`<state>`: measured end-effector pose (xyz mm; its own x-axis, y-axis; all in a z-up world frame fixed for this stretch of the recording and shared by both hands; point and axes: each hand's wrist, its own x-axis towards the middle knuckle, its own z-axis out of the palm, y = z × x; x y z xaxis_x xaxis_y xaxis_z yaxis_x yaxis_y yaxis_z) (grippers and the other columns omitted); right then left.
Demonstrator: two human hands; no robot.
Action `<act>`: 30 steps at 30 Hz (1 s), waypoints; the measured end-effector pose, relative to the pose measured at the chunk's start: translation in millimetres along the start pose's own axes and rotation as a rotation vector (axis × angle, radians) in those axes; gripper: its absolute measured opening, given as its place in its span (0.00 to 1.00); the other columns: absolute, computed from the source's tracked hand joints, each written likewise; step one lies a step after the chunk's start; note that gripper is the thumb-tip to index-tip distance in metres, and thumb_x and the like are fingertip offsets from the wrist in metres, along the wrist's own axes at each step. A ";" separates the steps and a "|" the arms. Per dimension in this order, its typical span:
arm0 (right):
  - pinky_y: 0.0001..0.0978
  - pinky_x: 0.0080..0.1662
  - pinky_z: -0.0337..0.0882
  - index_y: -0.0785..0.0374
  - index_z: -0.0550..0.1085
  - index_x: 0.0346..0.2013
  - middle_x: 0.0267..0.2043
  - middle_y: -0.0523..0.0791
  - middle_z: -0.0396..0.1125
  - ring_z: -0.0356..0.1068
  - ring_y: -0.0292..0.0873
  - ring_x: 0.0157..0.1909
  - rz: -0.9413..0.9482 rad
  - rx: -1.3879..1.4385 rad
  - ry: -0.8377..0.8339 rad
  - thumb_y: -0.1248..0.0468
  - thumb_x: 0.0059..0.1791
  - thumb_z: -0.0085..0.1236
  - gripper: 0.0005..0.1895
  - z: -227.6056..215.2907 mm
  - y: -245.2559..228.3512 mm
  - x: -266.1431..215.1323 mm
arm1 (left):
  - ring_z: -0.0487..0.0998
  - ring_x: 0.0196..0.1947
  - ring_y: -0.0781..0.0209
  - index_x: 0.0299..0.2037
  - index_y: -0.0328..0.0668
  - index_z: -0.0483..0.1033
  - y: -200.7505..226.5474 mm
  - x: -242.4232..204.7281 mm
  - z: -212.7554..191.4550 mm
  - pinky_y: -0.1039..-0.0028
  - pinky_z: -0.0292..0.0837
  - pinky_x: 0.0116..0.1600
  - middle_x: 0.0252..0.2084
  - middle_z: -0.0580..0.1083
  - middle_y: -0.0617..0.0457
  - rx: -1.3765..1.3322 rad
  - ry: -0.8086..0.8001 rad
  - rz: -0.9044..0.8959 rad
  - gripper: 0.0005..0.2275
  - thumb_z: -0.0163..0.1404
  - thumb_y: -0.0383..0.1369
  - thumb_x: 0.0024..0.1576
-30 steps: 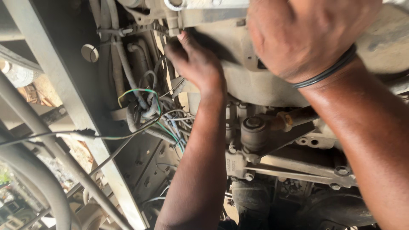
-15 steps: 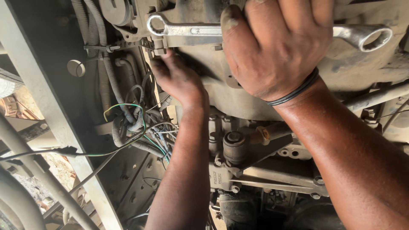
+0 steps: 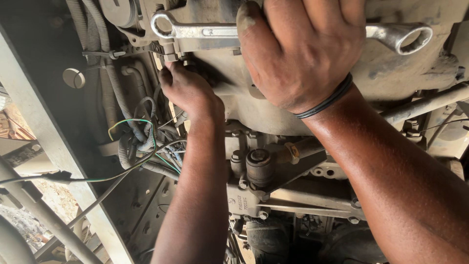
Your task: The person uses a combination wrench to tighten bolts on a vehicle's undercarriage. They work on multiple fasteners, repositioning the wrench and their hands to apply torque in a confined mechanical space.
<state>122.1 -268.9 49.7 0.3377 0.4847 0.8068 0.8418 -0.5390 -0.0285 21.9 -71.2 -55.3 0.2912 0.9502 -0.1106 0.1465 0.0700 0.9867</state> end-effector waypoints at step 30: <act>0.40 0.49 0.60 0.62 0.74 0.40 0.45 0.42 0.65 0.62 0.42 0.48 0.010 0.033 0.001 0.72 0.54 0.51 0.05 -6.8 2.9 3.5 | 0.67 0.18 0.67 0.37 0.36 0.69 42.4 -19.8 11.0 0.75 0.63 0.19 0.23 0.68 0.56 -0.151 -0.060 -0.319 0.10 0.41 0.35 0.65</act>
<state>122.9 -273.5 56.4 0.3454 0.4785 0.8073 0.8518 -0.5210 -0.0556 32.8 -90.4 -12.5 0.3089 0.8540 -0.4186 0.0990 0.4088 0.9072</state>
